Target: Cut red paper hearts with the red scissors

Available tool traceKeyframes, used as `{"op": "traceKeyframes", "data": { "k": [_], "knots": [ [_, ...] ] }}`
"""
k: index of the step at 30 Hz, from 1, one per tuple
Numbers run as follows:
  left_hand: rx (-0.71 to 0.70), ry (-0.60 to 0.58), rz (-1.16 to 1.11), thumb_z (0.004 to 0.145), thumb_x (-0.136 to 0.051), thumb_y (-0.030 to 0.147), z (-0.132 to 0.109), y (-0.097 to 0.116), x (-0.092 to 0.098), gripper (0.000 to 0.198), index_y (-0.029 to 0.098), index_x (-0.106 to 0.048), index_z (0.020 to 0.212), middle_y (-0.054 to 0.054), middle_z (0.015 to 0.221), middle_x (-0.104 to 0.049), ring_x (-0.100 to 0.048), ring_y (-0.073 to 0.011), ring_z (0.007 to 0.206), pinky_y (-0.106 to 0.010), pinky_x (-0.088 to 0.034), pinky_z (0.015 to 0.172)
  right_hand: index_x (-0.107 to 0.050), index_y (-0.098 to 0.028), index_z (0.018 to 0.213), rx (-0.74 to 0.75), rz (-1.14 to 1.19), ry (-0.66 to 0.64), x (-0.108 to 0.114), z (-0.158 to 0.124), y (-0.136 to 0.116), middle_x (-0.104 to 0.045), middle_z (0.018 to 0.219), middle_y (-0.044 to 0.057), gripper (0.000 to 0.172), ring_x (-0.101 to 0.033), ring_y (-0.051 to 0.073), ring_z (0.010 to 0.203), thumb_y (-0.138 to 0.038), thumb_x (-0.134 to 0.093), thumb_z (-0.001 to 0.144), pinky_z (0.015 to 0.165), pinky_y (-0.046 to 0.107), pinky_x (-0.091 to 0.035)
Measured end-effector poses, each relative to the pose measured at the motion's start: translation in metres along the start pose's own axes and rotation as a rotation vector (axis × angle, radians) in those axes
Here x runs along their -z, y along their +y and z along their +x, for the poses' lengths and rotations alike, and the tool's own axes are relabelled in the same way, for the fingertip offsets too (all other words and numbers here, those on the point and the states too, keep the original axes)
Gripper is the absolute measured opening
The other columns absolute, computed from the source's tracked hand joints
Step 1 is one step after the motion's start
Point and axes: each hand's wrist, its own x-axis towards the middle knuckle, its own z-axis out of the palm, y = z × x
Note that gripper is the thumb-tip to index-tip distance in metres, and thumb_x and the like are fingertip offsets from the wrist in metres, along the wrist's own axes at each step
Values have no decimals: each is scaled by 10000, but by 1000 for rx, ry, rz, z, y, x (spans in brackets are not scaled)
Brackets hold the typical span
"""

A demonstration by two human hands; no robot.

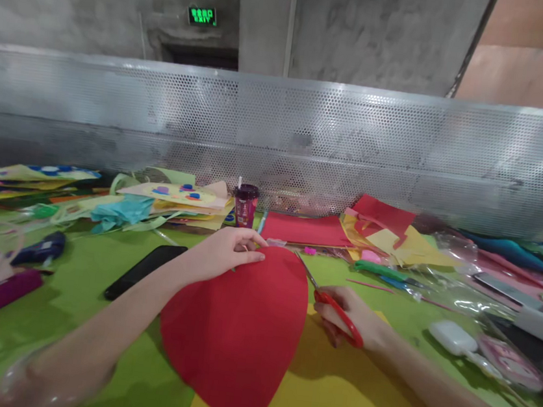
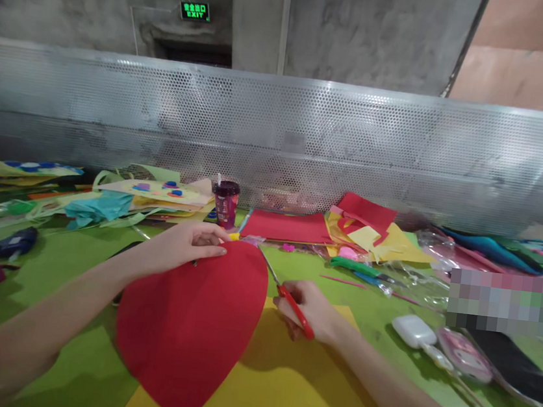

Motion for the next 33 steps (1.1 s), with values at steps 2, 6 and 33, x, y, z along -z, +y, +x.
{"op": "traceKeyframes", "data": {
  "k": [2,6,33],
  "knots": [
    [0,4,7,727,-556,498,0,0,0,377,207,-583,964,-37,834,-630,-587,-181,775,-289,-426,684,-383,-192,573,-5,3,8,0,0,-1,-440,389,-50,254,-465,93,375,-323,-431,786,403,196,-338],
    [9,6,11,719,-561,501,0,1,0,381,207,-584,961,-36,827,-628,-584,-182,767,-286,-423,671,-387,-192,583,-23,9,12,-1,1,1,-436,385,-53,225,-461,91,368,-300,-425,777,393,190,-335],
    [-2,-4,15,715,-561,502,0,-1,3,389,207,-591,967,-41,828,-637,-593,-194,784,-306,-438,696,-377,-197,563,-67,-44,34,-2,0,-9,-409,373,-58,234,-439,92,350,-317,-457,747,370,196,-301]
  ]
}}
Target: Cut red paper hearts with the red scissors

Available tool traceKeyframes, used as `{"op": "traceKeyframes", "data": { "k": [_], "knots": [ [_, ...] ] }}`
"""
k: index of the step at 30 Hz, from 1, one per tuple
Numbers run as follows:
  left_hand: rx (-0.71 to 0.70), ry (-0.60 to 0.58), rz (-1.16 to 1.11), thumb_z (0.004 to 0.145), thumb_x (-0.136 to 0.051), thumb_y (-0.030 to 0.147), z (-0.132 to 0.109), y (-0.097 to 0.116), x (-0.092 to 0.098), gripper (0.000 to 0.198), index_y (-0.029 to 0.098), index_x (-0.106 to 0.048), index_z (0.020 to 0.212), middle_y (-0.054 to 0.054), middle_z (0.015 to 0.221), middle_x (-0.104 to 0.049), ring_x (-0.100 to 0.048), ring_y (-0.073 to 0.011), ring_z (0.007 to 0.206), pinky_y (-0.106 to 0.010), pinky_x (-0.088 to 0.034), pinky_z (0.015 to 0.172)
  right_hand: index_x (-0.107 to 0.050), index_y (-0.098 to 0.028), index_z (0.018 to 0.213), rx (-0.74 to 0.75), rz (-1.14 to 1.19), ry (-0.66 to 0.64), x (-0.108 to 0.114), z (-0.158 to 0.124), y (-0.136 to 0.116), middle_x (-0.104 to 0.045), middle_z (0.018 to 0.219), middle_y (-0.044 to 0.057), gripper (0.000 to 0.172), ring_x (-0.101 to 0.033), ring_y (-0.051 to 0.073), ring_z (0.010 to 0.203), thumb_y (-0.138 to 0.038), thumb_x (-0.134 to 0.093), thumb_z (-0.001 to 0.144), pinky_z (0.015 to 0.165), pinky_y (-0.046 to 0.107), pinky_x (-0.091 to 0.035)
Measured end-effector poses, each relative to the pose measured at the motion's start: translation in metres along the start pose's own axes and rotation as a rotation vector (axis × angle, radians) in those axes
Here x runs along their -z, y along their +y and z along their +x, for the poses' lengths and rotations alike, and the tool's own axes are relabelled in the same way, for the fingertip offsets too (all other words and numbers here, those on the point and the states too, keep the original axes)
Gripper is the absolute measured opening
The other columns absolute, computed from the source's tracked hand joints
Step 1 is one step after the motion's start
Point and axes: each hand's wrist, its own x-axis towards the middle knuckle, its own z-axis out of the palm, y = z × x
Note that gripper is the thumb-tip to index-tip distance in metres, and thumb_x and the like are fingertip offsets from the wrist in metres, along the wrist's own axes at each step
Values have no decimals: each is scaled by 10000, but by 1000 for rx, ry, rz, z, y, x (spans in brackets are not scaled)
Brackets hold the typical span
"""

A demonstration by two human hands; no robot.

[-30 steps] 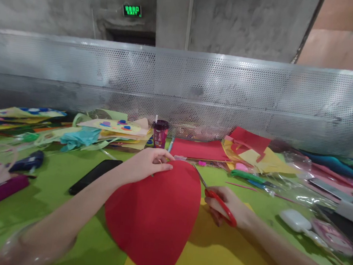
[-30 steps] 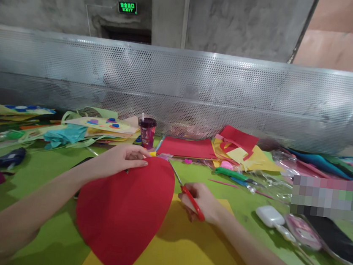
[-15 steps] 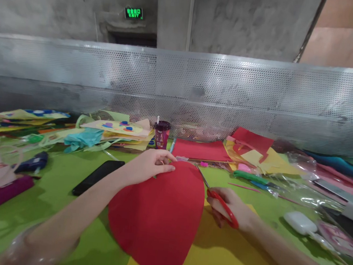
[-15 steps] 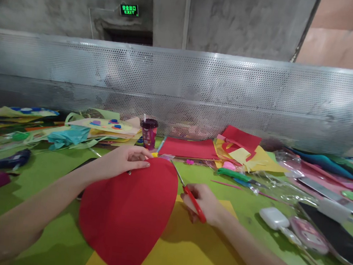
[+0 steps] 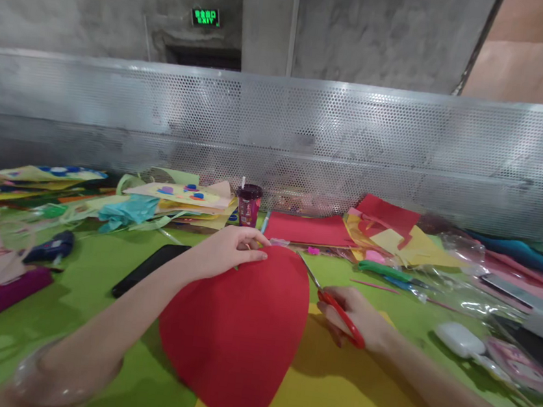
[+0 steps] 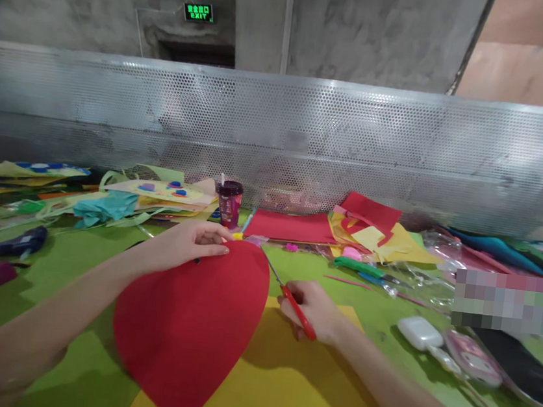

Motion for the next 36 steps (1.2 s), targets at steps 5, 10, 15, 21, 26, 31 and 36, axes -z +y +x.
{"op": "traceKeyframes", "data": {
  "k": [5,10,15,21,26,31,36],
  "knots": [
    [-15,-5,-3,726,-561,482,0,0,1,366,208,-598,967,-40,831,-640,-592,-188,777,-292,-431,675,-381,-198,569,-8,-28,17,1,0,2,-417,377,-57,221,-451,101,347,-300,-477,739,367,203,-292],
    [-11,-12,2,718,-565,494,-1,0,3,382,208,-603,969,-38,816,-639,-589,-185,759,-286,-430,652,-360,-199,558,-12,-22,14,1,0,3,-378,363,-69,228,-429,91,335,-287,-483,730,355,193,-274],
    [-15,-20,8,719,-571,483,0,-2,4,384,214,-604,991,-37,836,-644,-592,-183,784,-287,-437,686,-369,-197,549,-11,-50,30,1,0,3,-391,351,-65,229,-435,92,334,-280,-480,731,351,189,-271],
    [-13,-27,4,712,-581,480,2,-5,4,388,208,-607,987,-37,847,-650,-598,-181,787,-287,-445,689,-363,-196,544,2,-79,21,1,-1,1,-399,341,-65,239,-435,86,319,-279,-473,738,341,181,-276],
    [-12,-23,21,715,-577,477,2,-5,5,392,209,-607,999,-34,844,-658,-604,-181,789,-283,-450,684,-357,-195,545,-9,-83,16,2,-2,-3,-404,352,-64,241,-441,84,328,-284,-467,740,343,175,-289],
    [1,-31,27,714,-576,469,1,-3,6,376,217,-610,991,-29,830,-662,-609,-181,781,-272,-447,650,-360,-196,559,-14,-77,14,3,-1,-1,-383,364,-71,234,-428,80,324,-293,-481,735,339,176,-284],
    [-15,-44,-4,711,-584,464,1,-2,4,369,211,-611,979,-33,845,-661,-609,-182,802,-286,-453,685,-383,-192,582,10,-33,41,5,0,6,-418,386,-62,243,-471,93,352,-321,-449,777,359,182,-308]
  ]
}}
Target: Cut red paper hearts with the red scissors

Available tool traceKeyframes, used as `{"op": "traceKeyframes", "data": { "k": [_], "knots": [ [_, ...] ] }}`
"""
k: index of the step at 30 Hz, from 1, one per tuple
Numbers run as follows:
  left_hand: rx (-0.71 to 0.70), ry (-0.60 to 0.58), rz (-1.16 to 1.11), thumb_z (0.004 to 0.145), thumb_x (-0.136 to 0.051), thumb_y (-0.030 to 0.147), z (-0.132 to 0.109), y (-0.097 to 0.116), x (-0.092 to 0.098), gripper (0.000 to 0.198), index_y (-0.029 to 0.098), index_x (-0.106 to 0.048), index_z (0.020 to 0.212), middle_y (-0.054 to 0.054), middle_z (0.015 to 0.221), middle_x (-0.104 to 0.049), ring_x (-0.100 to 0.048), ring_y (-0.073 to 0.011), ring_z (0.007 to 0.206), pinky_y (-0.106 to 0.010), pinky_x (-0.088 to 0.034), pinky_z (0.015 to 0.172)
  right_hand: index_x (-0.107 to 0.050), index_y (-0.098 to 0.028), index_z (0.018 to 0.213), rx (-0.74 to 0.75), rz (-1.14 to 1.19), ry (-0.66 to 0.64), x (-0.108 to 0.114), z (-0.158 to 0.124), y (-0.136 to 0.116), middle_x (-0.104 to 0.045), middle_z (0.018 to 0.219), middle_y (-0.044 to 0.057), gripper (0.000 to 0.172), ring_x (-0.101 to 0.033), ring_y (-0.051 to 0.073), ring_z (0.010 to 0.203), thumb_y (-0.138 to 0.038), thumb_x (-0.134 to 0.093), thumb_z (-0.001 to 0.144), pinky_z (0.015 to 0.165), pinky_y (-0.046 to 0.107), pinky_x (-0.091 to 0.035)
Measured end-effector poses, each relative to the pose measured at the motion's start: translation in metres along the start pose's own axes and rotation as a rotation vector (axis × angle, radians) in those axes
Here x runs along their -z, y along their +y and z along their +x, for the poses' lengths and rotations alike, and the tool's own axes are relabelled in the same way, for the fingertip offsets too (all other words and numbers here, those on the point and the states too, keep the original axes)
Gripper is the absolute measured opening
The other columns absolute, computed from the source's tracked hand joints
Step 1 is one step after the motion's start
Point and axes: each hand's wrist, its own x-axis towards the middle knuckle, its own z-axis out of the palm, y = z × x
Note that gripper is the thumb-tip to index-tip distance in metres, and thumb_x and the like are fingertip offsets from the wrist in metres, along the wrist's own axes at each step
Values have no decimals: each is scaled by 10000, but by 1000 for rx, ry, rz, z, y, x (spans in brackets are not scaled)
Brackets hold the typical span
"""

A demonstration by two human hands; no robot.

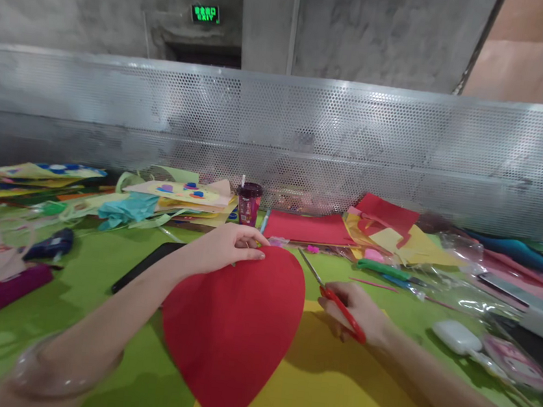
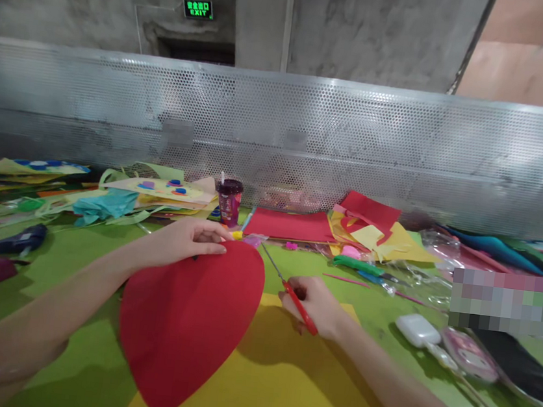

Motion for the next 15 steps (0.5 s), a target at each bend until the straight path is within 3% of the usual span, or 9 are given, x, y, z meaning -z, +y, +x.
{"op": "traceKeyframes", "data": {
  "k": [15],
  "knots": [
    [-13,-23,-58,718,-594,447,-2,4,-4,316,219,-613,936,-29,887,-659,-607,-182,856,-305,-451,779,-367,-195,557,11,-16,-63,-3,0,-3,-404,348,-70,246,-440,86,334,-284,-436,776,362,184,-320]
  ]
}}
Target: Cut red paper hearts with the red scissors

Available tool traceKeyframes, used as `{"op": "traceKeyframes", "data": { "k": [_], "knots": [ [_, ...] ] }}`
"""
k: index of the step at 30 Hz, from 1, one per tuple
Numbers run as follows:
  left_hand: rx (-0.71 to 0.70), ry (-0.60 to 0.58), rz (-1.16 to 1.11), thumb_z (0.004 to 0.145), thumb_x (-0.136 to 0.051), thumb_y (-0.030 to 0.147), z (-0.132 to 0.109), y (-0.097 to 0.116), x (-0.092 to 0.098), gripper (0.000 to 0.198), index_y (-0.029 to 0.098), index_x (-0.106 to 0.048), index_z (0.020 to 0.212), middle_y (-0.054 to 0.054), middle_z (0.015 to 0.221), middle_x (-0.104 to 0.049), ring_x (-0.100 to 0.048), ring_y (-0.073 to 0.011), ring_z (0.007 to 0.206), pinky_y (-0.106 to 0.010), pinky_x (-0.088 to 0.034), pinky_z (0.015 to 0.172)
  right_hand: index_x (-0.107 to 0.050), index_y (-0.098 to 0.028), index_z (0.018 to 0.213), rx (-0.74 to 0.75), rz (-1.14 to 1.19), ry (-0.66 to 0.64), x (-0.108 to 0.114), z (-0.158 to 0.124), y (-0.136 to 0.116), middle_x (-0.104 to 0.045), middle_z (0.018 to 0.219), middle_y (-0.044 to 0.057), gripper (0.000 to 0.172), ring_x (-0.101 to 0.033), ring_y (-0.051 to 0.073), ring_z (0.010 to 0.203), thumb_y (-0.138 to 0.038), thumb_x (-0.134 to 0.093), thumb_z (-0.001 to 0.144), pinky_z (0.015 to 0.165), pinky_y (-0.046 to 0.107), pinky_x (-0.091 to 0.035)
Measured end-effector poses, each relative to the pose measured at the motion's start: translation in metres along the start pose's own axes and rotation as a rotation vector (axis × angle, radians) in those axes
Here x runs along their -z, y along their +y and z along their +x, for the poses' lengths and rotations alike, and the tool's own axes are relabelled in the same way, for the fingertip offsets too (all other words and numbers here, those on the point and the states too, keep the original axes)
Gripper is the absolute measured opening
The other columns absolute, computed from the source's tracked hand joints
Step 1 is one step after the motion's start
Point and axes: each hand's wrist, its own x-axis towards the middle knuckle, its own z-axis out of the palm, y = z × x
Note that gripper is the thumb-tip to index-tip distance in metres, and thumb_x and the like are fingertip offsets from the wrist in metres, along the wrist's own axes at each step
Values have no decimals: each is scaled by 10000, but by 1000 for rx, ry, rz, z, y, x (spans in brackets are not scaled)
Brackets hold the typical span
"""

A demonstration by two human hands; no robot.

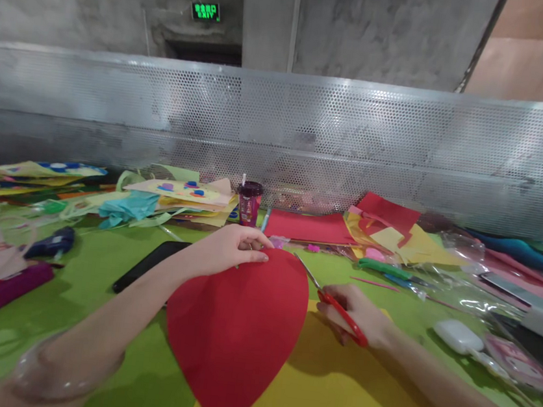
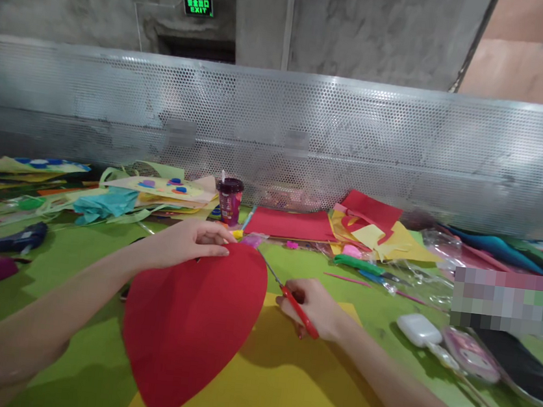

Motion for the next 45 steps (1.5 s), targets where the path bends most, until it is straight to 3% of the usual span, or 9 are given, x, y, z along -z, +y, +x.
{"op": "traceKeyframes", "data": {
  "k": [27,36,39,45],
  "knots": [
    [6,-4,10,706,-596,436,0,1,1,327,218,-628,948,-35,875,-667,-617,-196,848,-319,-458,773,-356,-198,538,-14,-77,38,-1,-2,-4,-397,358,-64,245,-453,90,333,-290,-467,736,349,184,-279],
    [-17,8,-9,703,-603,429,1,-1,1,318,208,-623,931,-37,877,-668,-614,-184,843,-306,-454,773,-390,-191,572,-44,23,67,3,0,-3,-437,402,-58,226,-481,101,365,-315,-497,727,368,197,-338],
    [-7,60,42,711,-587,446,2,-2,2,341,204,-622,948,-39,863,-663,-615,-185,814,-308,-456,745,-397,-190,600,-39,99,158,4,0,-3,-420,427,-65,244,-462,91,367,-358,-524,722,380,205,-381],
    [9,243,86,734,-559,461,2,3,3,364,192,-600,974,-37,853,-649,-601,-177,768,-306,-456,692,-354,-196,602,-4,164,172,5,0,-3,-376,439,-77,298,-437,75,367,-389,-543,727,375,202,-412]
  ]
}}
